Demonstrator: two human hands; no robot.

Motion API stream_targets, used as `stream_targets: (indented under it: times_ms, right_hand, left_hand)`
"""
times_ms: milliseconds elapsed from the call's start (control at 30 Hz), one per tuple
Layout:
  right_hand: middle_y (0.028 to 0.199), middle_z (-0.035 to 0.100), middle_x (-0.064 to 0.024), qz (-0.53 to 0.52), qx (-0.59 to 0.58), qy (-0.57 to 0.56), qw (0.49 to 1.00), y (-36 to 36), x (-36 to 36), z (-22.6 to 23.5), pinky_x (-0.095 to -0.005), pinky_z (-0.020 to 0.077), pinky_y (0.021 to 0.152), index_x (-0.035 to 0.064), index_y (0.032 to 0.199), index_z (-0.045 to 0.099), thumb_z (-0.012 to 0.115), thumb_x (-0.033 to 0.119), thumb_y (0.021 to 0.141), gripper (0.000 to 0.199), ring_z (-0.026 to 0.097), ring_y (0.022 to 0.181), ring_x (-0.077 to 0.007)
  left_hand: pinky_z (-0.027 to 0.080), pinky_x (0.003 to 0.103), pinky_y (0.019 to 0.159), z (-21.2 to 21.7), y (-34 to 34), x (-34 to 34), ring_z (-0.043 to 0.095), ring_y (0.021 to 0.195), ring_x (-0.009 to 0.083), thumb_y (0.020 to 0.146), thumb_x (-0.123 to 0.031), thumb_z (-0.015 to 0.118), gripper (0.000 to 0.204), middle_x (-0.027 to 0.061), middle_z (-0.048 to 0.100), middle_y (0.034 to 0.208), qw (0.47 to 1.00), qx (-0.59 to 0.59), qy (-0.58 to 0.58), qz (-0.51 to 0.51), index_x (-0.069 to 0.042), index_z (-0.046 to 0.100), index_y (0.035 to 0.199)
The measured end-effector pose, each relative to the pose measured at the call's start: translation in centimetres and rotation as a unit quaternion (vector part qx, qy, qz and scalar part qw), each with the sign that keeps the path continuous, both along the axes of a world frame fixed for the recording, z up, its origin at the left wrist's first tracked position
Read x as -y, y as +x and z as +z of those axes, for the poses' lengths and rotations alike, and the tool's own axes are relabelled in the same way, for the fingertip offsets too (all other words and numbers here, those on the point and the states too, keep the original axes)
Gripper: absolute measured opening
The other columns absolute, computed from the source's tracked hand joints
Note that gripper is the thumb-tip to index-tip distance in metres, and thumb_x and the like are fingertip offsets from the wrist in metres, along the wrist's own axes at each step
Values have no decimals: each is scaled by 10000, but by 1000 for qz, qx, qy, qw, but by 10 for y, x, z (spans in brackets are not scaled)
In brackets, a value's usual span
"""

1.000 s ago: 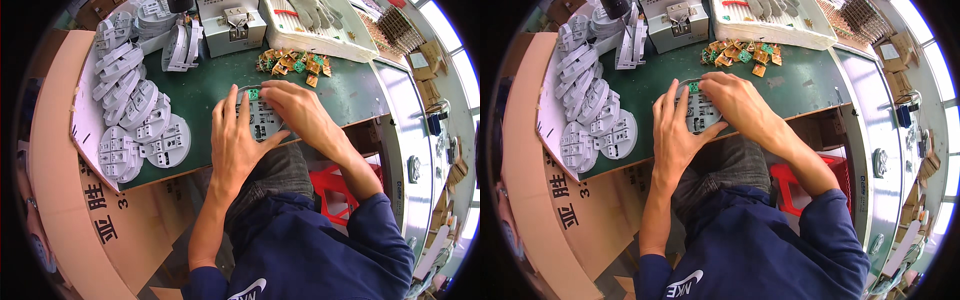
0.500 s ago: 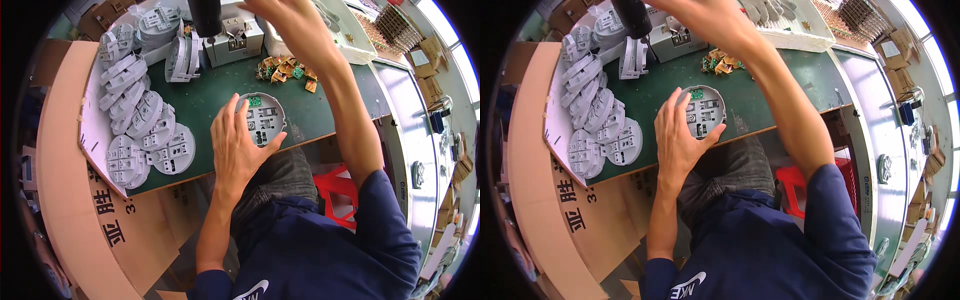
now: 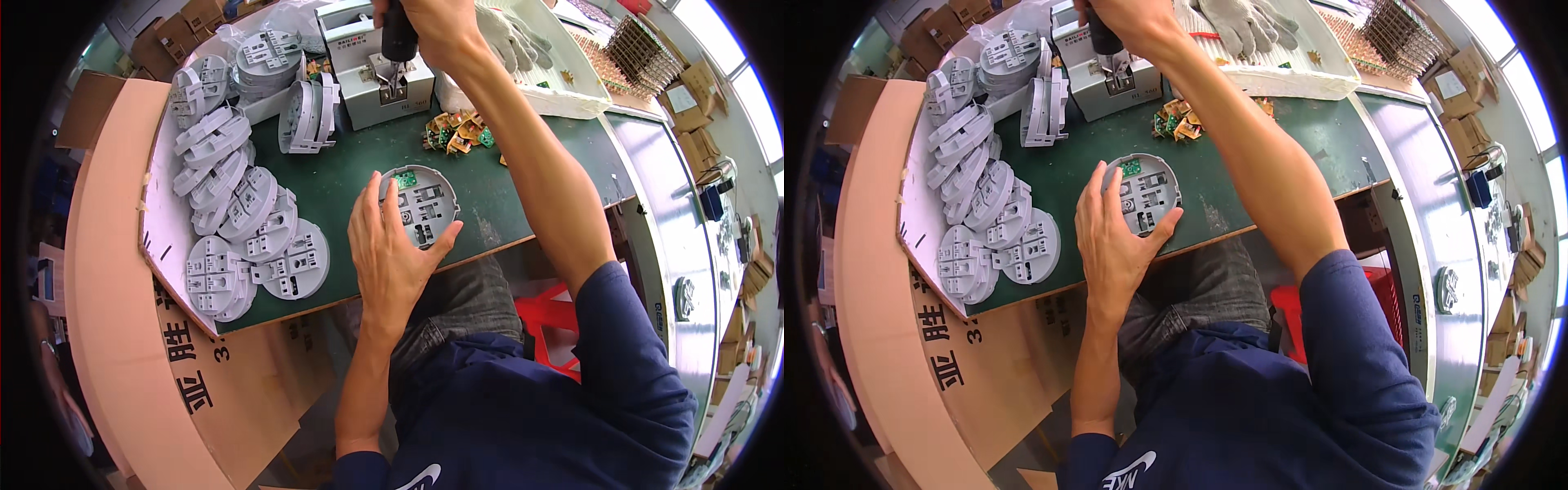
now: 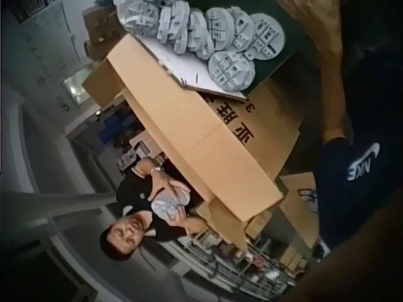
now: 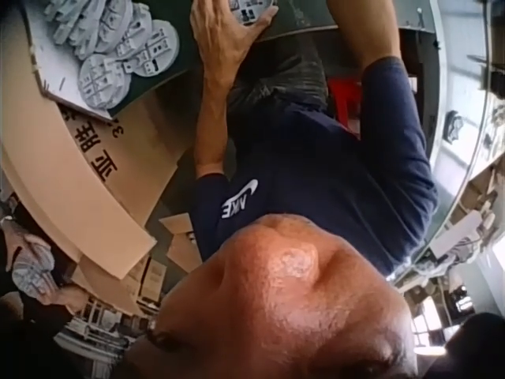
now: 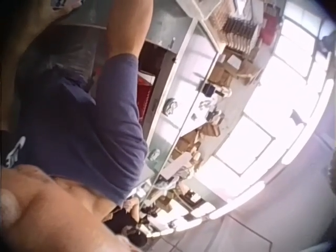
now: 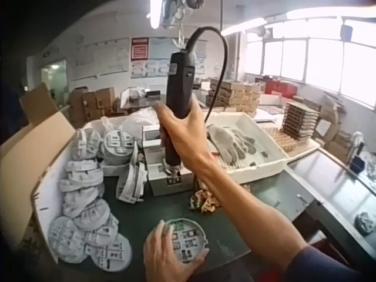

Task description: Assembling electronic circuit boards into circular plastic housings at a factory workstation.

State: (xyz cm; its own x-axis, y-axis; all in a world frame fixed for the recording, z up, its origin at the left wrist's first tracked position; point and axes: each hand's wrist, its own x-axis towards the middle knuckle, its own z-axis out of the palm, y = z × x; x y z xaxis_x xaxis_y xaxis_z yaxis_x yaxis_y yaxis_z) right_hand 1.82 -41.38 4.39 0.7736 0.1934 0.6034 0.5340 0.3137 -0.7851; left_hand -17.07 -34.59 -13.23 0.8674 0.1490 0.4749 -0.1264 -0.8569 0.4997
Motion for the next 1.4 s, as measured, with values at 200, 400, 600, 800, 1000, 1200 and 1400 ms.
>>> stream_targets:
  times_ms: [200,400,600,800,1000,1200,1400]
  right_hand:
    - [659,562,0,-95,72,20,993,22,-8,-9,-267,440,480,24,950,557,701,181,929,214,530,527,-84]
    - [629,561,4,-56,71,-29,995,20,-12,-10,-276,434,471,37,877,566,695,195,922,209,527,511,-91]
    - [612,562,-9,44,-18,0,999,-42,18,-25,-269,445,457,-25,1129,589,663,205,971,289,536,484,-97]
    - [645,566,-3,77,-62,-26,995,-62,27,-40,-257,446,472,-36,1332,515,656,143,986,414,539,498,-89]
    - [652,562,1,85,-40,-32,995,-58,22,-52,-256,452,477,-45,1337,513,655,155,995,421,540,507,-82]
    - [667,578,-7,74,-37,-50,995,-54,20,-60,-258,448,477,-2,1083,579,702,190,973,253,550,512,-88]
    - [641,580,-12,124,-87,-79,985,-59,18,-53,-261,426,464,34,905,588,745,223,945,249,549,495,-90]
  left_hand:
    - [401,503,1118,1,1,3,466,1350,394,827,-630,758,943,218,446,1510,1000,-4,15,-6,85,521,1394]
    - [411,503,1108,2,2,2,480,1337,393,822,-631,762,942,218,452,1506,1000,-3,17,1,81,524,1391]
    - [414,499,1101,2,2,4,501,1321,405,809,-592,798,908,213,468,1505,1000,-1,16,10,51,535,1393]
    - [432,511,1083,3,3,4,501,1305,402,830,-626,757,922,223,473,1475,999,4,42,11,76,521,1380]
    - [437,514,1076,2,3,5,505,1296,412,827,-624,763,928,235,473,1467,999,7,45,9,73,511,1385]
    - [441,514,1074,1,3,4,509,1288,414,825,-622,766,926,236,477,1460,999,13,45,8,74,512,1380]
    - [445,516,1071,-1,4,4,516,1279,415,819,-612,773,916,236,481,1456,999,20,47,8,71,519,1373]
